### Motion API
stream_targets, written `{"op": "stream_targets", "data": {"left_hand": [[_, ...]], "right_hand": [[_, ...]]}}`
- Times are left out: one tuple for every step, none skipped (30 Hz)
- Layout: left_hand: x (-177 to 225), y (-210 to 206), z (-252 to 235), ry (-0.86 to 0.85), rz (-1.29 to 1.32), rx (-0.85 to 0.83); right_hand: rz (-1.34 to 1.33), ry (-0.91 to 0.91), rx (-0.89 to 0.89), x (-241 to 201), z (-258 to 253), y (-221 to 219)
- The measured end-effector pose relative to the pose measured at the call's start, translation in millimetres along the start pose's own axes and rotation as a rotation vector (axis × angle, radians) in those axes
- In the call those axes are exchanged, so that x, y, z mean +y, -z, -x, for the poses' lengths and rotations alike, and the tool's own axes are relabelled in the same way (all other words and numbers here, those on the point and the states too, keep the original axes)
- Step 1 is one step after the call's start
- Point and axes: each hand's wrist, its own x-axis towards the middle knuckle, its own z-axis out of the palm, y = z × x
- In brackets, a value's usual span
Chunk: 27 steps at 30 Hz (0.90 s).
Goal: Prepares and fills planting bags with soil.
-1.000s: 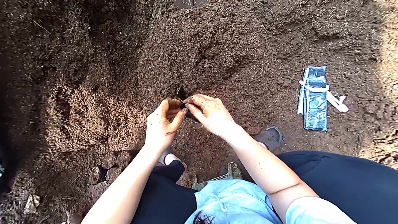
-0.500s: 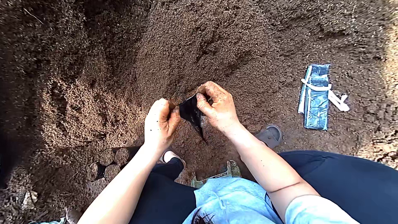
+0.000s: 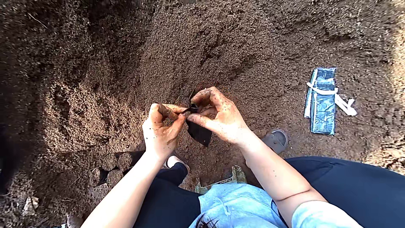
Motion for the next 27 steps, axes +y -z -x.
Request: {"op": "stream_targets", "data": {"left_hand": [[1, 1, -1, -0.017, 0.017, 0.013], [1, 3, -1, -0.038, 0.024, 0.021], [1, 4, -1, -0.058, 0.024, 0.022], [0, 6, -1, -0.078, 0.020, 0.020], [0, 8, -1, -0.093, 0.016, 0.019], [0, 9, 0, -0.104, 0.017, 0.014], [0, 10, 0, -0.110, 0.023, 0.005], [0, 10, 0, -0.108, 0.039, 0.001], [0, 10, 0, -0.105, 0.063, 0.005], [-1, 10, 0, -0.103, 0.090, 0.016], [-1, 9, 0, -0.101, 0.112, 0.023], [0, 9, 0, -0.099, 0.128, 0.027], [1, 10, 1, -0.092, 0.133, 0.025], [2, 10, 1, -0.083, 0.136, 0.018], [3, 10, 1, -0.079, 0.142, 0.016], [3, 10, 1, -0.081, 0.153, 0.020], [2, 9, 2, -0.086, 0.160, 0.022], [2, 9, 2, -0.086, 0.164, 0.024], [2, 9, 2, -0.081, 0.169, 0.023], [3, 9, 2, -0.071, 0.175, 0.020], [3, 9, 2, -0.062, 0.187, 0.021], [2, 8, 1, -0.054, 0.202, 0.026], [2, 8, 1, -0.047, 0.216, 0.027], [1, 8, 1, -0.037, 0.225, 0.029], [1, 9, 0, -0.027, 0.225, 0.030], [1, 10, 0, -0.016, 0.219, 0.028], [1, 10, 0, -0.004, 0.216, 0.025]], "right_hand": [[-0.051, -0.014, -0.015, -1, 1, 0], [-0.087, -0.030, -0.024, -3, 1, 1], [-0.100, -0.044, -0.028, -5, 1, 2], [-0.096, -0.055, -0.020, -6, 0, 2], [-0.074, -0.049, -0.016, -6, 0, 3], [-0.045, -0.034, -0.013, -6, 0, 2], [-0.022, -0.025, -0.009, -6, 0, 2], [-0.006, -0.013, -0.005, -5, 0, 1], [-0.004, -0.003, 0.006, -2, 0, 0], [-0.009, 0.001, 0.024, 0, 0, -1], [-0.012, -0.006, 0.049, 3, 0, -1], [-0.009, -0.014, 0.073, 5, -1, -2], [-0.002, -0.024, 0.096, 7, -1, -2], [0.004, -0.034, 0.114, 8, -1, -2], [0.007, -0.041, 0.125, 8, -1, -2], [0.015, -0.049, 0.131, 8, -1, -3], [0.028, -0.059, 0.136, 8, -1, -3], [0.042, -0.075, 0.135, 7, -1, -4], [0.049, -0.095, 0.125, 7, -2, -4], [0.046, -0.115, 0.107, 8, -2, -3], [0.027, -0.138, 0.086, 9, -3, -3], [-0.013, -0.161, 0.077, 10, -3, -3], [-0.066, -0.180, 0.074, 10, -3, -3], [-0.110, -0.186, 0.079, 11, -2, -3], [-0.127, -0.184, 0.083, 11, -2, -3], [-0.119, -0.180, 0.086, 10, -1, -3], [-0.103, -0.169, 0.090, 9, -1, -3]]}}
